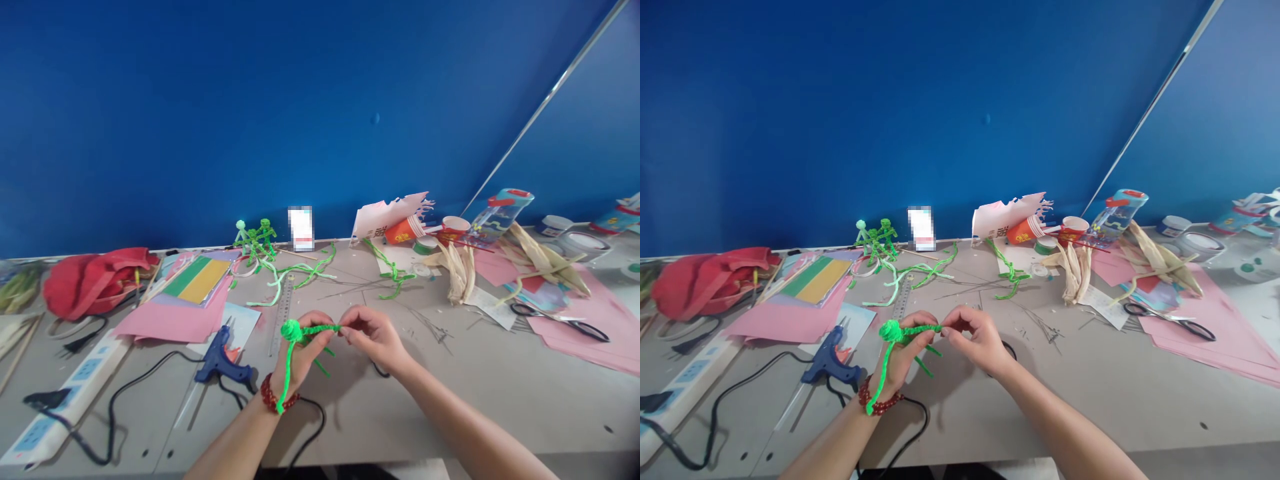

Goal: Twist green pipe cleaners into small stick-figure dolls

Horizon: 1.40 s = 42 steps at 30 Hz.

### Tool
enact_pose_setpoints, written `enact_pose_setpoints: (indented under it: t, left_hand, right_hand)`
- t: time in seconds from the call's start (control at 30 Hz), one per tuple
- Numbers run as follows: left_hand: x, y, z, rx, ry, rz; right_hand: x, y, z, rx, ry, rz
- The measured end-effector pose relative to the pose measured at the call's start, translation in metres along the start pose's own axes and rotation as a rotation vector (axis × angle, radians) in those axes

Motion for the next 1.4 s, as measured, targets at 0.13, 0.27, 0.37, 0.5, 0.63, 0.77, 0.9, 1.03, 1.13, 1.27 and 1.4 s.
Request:
enact_pose_setpoints:
  t: [0.13, 0.27, 0.37, 0.5, 0.63, 0.77, 0.9, 1.03, 1.13, 1.27, 1.4]
  left_hand:
    - [0.0, 0.0, 0.002, -0.025, -0.014, -0.021]
    - [0.001, 0.002, 0.001, -0.036, -0.021, -0.041]
    - [0.0, 0.002, 0.001, -0.021, -0.011, -0.041]
    - [-0.001, 0.002, 0.002, -0.021, 0.002, -0.022]
    - [0.0, 0.001, 0.002, -0.023, -0.01, -0.027]
    - [0.001, 0.001, 0.002, -0.005, -0.028, -0.062]
    - [0.001, -0.001, 0.005, 0.009, -0.036, -0.078]
    - [0.002, -0.003, 0.011, -0.028, -0.081, -0.065]
    - [0.002, -0.003, 0.012, -0.076, -0.119, -0.029]
    - [0.002, -0.002, 0.008, -0.17, -0.162, 0.014]
    - [0.002, -0.001, 0.005, -0.242, -0.226, 0.033]
  right_hand:
    - [0.0, -0.001, 0.005, -0.181, -0.176, 0.017]
    - [-0.001, -0.001, 0.009, -0.316, -0.335, 0.008]
    - [-0.001, 0.001, 0.01, -0.33, -0.364, -0.005]
    - [-0.001, 0.001, 0.008, -0.295, -0.322, -0.001]
    - [-0.001, 0.001, 0.006, -0.248, -0.267, -0.004]
    - [-0.002, 0.0, 0.002, -0.211, -0.265, -0.002]
    - [-0.002, 0.0, -0.002, -0.198, -0.286, -0.017]
    - [-0.001, 0.001, -0.004, -0.174, -0.334, -0.004]
    - [0.0, 0.0, -0.003, -0.148, -0.384, 0.024]
    - [0.003, -0.001, 0.001, -0.121, -0.448, 0.073]
    - [0.005, -0.001, 0.005, -0.114, -0.495, 0.113]
Point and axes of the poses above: each hand's wrist, its own x-axis towards the middle knuckle, its own y-axis out of the palm, z = x × y, the point moved 1 cm from there along x, towards the middle knuckle, and after that the axes turned 13 degrees about -z, right-handed, at the moved point
